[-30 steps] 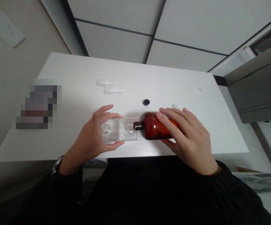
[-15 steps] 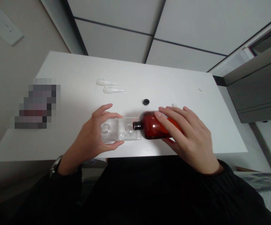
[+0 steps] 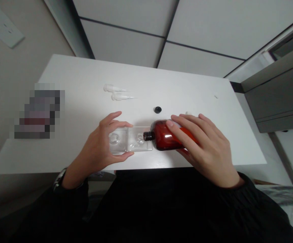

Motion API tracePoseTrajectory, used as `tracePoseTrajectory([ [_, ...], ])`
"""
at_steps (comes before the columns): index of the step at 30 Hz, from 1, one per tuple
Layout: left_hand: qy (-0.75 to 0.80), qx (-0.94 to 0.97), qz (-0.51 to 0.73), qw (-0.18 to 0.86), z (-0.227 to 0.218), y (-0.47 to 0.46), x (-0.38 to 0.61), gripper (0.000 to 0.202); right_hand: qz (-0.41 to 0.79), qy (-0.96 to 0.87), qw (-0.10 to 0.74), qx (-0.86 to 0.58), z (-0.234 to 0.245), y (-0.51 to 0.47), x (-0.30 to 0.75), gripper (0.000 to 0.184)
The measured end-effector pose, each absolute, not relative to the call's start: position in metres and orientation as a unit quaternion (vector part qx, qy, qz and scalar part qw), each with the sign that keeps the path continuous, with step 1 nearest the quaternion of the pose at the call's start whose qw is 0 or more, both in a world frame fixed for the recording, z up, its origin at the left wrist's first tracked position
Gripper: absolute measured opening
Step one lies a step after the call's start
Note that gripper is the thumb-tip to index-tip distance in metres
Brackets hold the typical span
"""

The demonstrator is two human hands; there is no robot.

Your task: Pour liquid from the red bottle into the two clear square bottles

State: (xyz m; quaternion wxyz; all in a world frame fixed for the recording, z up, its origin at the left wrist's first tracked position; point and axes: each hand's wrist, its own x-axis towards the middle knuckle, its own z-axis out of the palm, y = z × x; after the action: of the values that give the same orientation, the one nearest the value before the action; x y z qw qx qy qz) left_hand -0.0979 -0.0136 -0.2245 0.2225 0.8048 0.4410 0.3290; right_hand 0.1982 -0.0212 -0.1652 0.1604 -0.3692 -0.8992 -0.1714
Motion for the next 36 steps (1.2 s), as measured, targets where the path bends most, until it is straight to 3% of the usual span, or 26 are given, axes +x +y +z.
tracePoseTrajectory([
  [9,0.443,0.804,0.326,0.225,-0.2231,-0.0135,-0.0979,0.076,-0.175,-0.900,0.161,-0.365,-0.1627,-0.0213,0.1966,0.086],
  [20,0.443,0.806,0.320,0.225,-0.2233,-0.0135,-0.0979,0.087,-0.164,-0.900,0.156,-0.373,-0.1613,-0.0223,0.1955,0.091],
  [36,0.448,0.805,0.312,0.232,-0.2205,-0.0134,-0.0983,0.086,-0.130,-0.893,0.152,-0.403,-0.1595,-0.0226,0.1998,0.083],
])
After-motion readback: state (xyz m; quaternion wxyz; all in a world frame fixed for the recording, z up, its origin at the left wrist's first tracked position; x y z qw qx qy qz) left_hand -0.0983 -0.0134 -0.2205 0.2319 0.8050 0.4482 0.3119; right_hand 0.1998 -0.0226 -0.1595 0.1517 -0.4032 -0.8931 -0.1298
